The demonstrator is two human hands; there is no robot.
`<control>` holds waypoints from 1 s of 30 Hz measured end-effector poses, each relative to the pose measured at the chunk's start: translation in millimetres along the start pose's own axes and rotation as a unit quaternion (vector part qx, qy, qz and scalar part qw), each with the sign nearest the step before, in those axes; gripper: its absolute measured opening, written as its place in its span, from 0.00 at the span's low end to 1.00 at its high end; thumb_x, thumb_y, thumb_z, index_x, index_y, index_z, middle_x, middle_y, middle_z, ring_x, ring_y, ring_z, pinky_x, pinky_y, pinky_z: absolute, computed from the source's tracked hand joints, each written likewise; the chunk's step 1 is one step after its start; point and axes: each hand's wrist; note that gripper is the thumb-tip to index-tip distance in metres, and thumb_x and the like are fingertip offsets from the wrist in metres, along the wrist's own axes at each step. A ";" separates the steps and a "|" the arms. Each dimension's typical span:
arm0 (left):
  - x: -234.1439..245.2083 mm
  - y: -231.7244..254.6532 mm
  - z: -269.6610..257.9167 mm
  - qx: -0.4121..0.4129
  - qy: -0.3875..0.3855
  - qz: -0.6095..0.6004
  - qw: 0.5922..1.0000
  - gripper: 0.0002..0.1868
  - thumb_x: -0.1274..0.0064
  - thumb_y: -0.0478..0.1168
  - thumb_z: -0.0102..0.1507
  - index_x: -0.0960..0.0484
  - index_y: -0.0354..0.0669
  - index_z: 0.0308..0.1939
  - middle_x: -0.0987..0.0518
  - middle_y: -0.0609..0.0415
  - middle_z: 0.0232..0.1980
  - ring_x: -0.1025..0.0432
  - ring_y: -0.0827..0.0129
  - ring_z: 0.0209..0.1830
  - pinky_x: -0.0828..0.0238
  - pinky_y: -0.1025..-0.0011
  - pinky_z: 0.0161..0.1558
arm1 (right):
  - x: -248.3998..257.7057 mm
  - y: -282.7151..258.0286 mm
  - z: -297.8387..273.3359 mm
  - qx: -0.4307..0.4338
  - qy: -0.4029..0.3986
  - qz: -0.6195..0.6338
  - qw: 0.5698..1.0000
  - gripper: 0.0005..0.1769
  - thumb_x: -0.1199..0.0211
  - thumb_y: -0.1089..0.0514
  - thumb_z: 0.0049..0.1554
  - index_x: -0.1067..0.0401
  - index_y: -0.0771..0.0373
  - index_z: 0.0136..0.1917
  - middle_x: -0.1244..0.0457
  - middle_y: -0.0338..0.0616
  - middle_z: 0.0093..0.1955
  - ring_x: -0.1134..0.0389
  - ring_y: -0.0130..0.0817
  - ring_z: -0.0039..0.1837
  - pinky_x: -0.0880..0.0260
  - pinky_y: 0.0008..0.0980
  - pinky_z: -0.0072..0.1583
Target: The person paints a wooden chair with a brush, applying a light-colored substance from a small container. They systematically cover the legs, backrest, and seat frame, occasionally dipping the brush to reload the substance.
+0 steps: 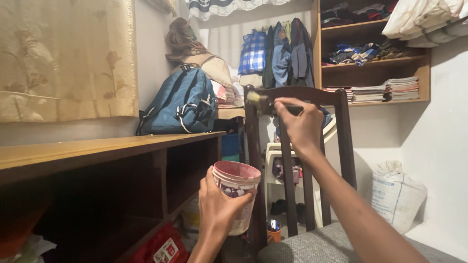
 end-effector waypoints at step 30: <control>1.6 -2.1 -51.0 0.079 -0.014 -0.012 0.997 0.58 0.25 0.53 0.40 0.37 0.37 0.68 0.28 0.40 0.61 0.31 0.47 0.63 0.31 0.56 0.60 | 59.5 77.1 -161.4 -0.140 -0.294 -0.070 0.943 0.12 0.33 0.54 0.54 0.17 0.57 0.50 0.25 0.42 0.39 0.24 0.30 0.36 0.23 0.28 0.39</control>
Point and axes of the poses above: each hand's wrist, its own z-axis towards the middle knuckle, its own x-axis out of the back of the hand, y = z × x
